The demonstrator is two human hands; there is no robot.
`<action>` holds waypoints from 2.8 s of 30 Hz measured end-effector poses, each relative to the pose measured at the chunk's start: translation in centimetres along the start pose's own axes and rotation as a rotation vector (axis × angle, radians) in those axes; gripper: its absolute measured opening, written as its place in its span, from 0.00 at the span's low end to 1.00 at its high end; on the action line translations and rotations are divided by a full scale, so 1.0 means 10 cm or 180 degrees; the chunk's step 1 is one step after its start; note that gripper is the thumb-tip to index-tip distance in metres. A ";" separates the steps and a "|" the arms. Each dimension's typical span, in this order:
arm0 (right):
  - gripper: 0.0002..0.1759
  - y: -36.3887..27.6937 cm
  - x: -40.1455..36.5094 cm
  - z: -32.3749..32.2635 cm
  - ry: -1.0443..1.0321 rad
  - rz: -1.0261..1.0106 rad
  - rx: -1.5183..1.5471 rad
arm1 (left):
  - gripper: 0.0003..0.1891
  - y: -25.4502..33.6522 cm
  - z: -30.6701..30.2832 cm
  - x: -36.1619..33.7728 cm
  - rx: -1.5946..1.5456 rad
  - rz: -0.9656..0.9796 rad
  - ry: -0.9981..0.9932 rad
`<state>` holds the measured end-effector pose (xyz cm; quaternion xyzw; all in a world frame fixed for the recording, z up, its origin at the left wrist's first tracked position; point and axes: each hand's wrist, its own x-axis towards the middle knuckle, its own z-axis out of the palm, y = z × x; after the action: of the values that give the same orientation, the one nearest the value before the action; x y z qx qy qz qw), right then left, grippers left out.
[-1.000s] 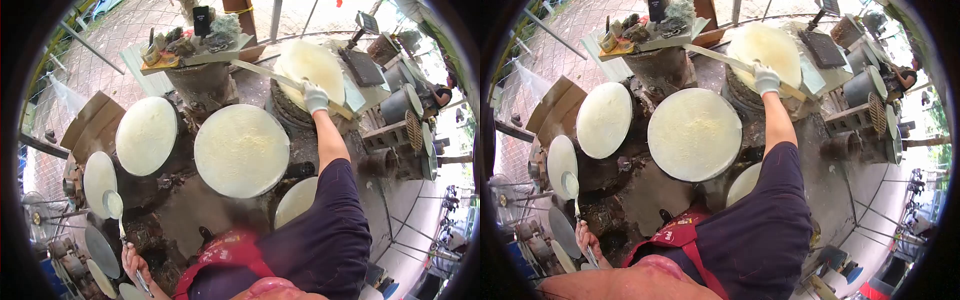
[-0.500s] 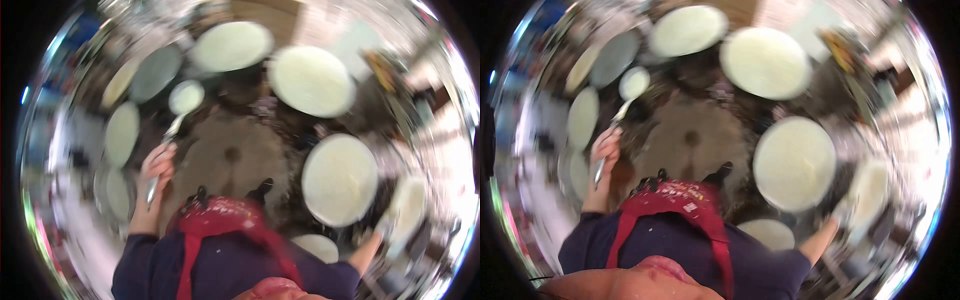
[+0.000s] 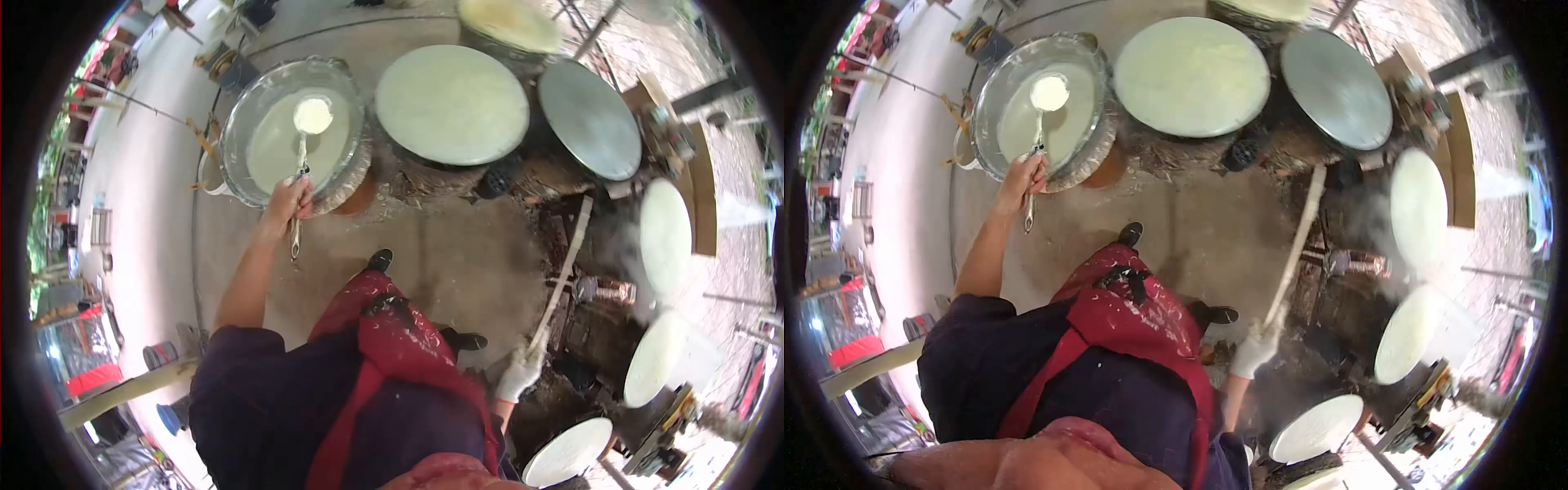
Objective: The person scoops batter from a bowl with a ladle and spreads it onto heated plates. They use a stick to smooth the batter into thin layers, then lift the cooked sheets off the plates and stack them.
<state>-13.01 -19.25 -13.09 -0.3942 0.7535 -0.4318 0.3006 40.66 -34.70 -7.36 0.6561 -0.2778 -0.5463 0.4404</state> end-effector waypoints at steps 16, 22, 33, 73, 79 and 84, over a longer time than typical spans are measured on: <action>0.29 -1.11 -0.54 2.38 -0.1457 0.0638 -0.0947 | 0.16 -0.89 -1.86 3.03 0.5372 0.0336 -0.1451; 0.27 -0.90 -0.68 2.83 -0.2485 0.1092 0.0009 | 0.23 -1.59 -2.10 1.75 0.0501 -0.1869 -0.1296; 0.26 -1.04 -1.19 2.70 -0.3957 0.0246 -0.0590 | 0.15 -1.05 -1.13 0.02 -0.5176 -0.1426 -0.1423; 0.30 1.03 -0.86 -1.79 0.3085 0.1286 0.1839 | 0.20 0.34 6.37 -1.51 -0.1194 -0.3733 -0.4645; 0.28 1.65 0.20 -2.59 0.2999 0.0611 0.2673 | 0.19 0.43 8.32 -1.81 -0.0385 -0.3002 -0.4913; 0.27 1.54 1.09 -3.13 0.3006 0.0442 0.2630 | 0.17 0.30 9.64 -1.82 -0.0477 -0.2850 -0.5672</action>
<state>-48.51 -10.72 -14.00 0.0374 0.5998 -0.7942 0.0904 -56.17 -47.16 2.40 0.0218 -0.1986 -0.9705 -0.1348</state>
